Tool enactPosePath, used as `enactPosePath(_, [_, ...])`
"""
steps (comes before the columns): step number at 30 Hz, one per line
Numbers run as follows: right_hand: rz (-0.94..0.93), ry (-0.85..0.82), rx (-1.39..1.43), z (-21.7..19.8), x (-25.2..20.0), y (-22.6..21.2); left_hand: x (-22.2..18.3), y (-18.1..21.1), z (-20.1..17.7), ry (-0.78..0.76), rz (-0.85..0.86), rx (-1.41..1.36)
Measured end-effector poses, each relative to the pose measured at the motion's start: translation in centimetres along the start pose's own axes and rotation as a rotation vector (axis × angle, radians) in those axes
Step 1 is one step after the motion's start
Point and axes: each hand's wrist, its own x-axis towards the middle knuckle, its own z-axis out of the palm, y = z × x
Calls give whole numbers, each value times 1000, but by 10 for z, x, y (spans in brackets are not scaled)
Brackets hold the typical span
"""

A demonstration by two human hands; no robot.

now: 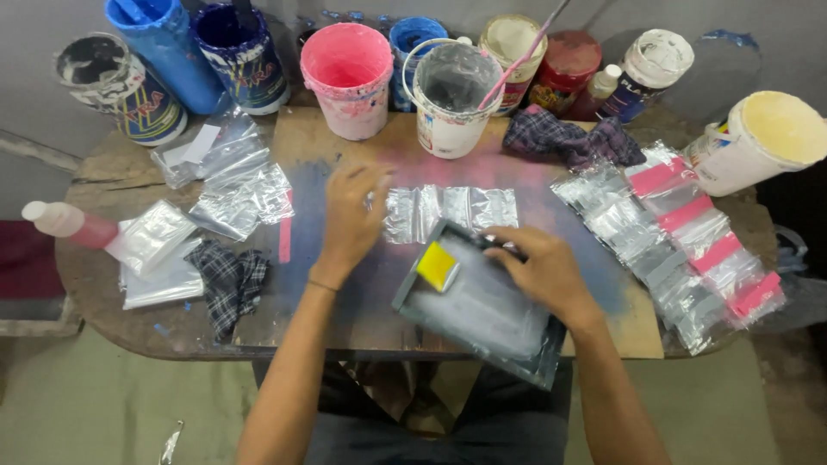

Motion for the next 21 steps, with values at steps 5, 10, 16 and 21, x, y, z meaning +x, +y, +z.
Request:
enactPosePath(5, [-118, -135, 29, 27, 0, -14, -25, -18, -42, 61, -134, 6])
enactPosePath(10, [-209, -204, -3, 47, 5, -6, -37, -29, -49, 28, -234, 54])
enactPosePath(16, [-217, -146, 34, 49, 3, -1, -40, -33, -44, 49, -234, 144])
enactPosePath(21, [-89, 61, -32, 39, 8, 55, -40, -26, -42, 0, -219, 260])
